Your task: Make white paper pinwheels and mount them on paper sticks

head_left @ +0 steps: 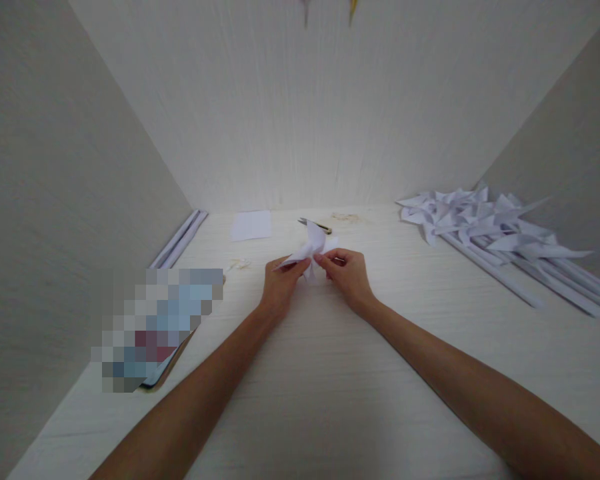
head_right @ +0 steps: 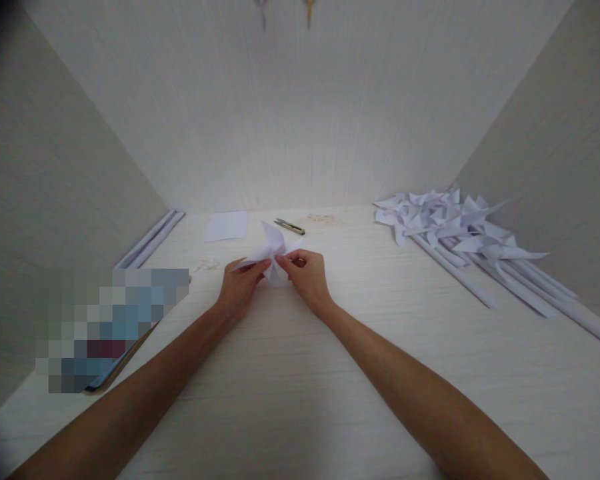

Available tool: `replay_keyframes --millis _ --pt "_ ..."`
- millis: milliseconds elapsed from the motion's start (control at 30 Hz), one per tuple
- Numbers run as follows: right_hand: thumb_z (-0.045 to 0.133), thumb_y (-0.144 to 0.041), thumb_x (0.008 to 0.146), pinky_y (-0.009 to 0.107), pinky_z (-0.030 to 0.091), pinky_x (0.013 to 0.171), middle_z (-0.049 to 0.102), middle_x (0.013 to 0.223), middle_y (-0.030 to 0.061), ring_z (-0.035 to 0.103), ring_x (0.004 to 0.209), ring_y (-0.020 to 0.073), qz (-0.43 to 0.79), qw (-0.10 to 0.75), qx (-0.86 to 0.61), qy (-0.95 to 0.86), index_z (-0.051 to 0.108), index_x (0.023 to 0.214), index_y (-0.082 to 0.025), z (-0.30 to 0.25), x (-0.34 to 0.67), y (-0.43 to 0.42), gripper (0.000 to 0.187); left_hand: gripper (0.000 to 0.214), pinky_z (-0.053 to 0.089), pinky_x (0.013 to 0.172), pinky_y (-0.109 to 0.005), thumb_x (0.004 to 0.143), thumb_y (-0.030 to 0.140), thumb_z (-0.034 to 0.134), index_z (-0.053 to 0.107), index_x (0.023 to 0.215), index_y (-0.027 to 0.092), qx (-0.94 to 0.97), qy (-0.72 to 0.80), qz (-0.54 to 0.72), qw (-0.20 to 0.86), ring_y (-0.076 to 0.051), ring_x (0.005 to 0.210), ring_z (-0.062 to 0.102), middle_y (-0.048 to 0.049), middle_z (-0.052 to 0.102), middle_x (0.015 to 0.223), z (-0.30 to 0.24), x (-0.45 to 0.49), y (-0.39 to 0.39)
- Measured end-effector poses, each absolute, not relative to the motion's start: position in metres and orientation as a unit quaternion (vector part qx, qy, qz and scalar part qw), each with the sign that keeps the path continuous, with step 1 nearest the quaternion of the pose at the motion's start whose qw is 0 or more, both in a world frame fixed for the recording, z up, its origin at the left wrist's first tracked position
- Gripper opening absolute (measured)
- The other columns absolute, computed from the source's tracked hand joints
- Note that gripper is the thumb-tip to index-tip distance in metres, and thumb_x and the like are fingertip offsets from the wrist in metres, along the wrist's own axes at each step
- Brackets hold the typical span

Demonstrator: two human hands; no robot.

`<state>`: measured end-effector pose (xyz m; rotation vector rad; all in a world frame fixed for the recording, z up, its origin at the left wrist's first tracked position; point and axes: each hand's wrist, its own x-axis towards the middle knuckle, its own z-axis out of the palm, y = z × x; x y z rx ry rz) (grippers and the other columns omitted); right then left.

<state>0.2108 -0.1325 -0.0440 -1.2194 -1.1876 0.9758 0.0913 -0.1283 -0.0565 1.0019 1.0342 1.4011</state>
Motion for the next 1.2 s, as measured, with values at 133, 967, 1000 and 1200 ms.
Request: replay_keyframes --millis 133,967,1000,1200 --pt "0.066 -0.036 0.057 0.020 0.028 0.037 0.047 0.041 -0.0040 0.039 0.038 0.0066 0.409 0.556 -0.518 -0.504 0.056 0.051 -0.014 -0.043 0.210 -0.133 0.025 0.014 0.042 0.063 -0.025 0.054 0.026 0.070 0.067 0.062 0.015 0.436 0.436 0.580 0.533 -0.010 0.058 0.052 0.0015 0.060 0.056 -0.057 0.090 -0.129" --pt "0.061 -0.026 0.062 0.018 0.028 0.035 0.045 0.043 -0.0077 0.039 0.036 0.0059 0.332 0.679 -0.505 -0.417 0.053 0.064 -0.017 -0.050 0.229 -0.119 0.012 0.024 0.043 0.058 -0.021 0.036 0.018 0.076 0.066 0.057 0.013 0.369 0.282 0.445 0.766 -0.009 0.054 0.055 0.0005 0.064 0.056 -0.034 0.080 -0.138" --pt "0.062 -0.027 0.061 0.019 0.029 0.036 0.046 0.043 -0.0071 0.039 0.036 0.0061 0.336 0.650 -0.516 -0.446 0.055 0.063 -0.016 -0.051 0.228 -0.119 0.013 0.025 0.042 0.055 -0.021 0.034 0.018 0.077 0.065 0.055 0.013 0.399 0.264 0.396 0.784 -0.008 0.051 0.054 0.0010 0.062 0.053 -0.032 0.079 -0.141" --pt "0.062 -0.019 0.062 0.023 0.039 0.049 0.059 0.056 0.0000 0.049 0.049 0.0096 0.326 0.441 -0.484 -0.682 0.062 0.061 -0.015 -0.047 0.198 -0.106 0.004 0.021 0.039 0.050 -0.019 0.035 0.017 0.078 0.064 0.050 0.013 0.562 0.177 0.199 0.783 -0.006 0.046 0.049 0.0034 0.060 0.047 -0.027 0.073 -0.146"
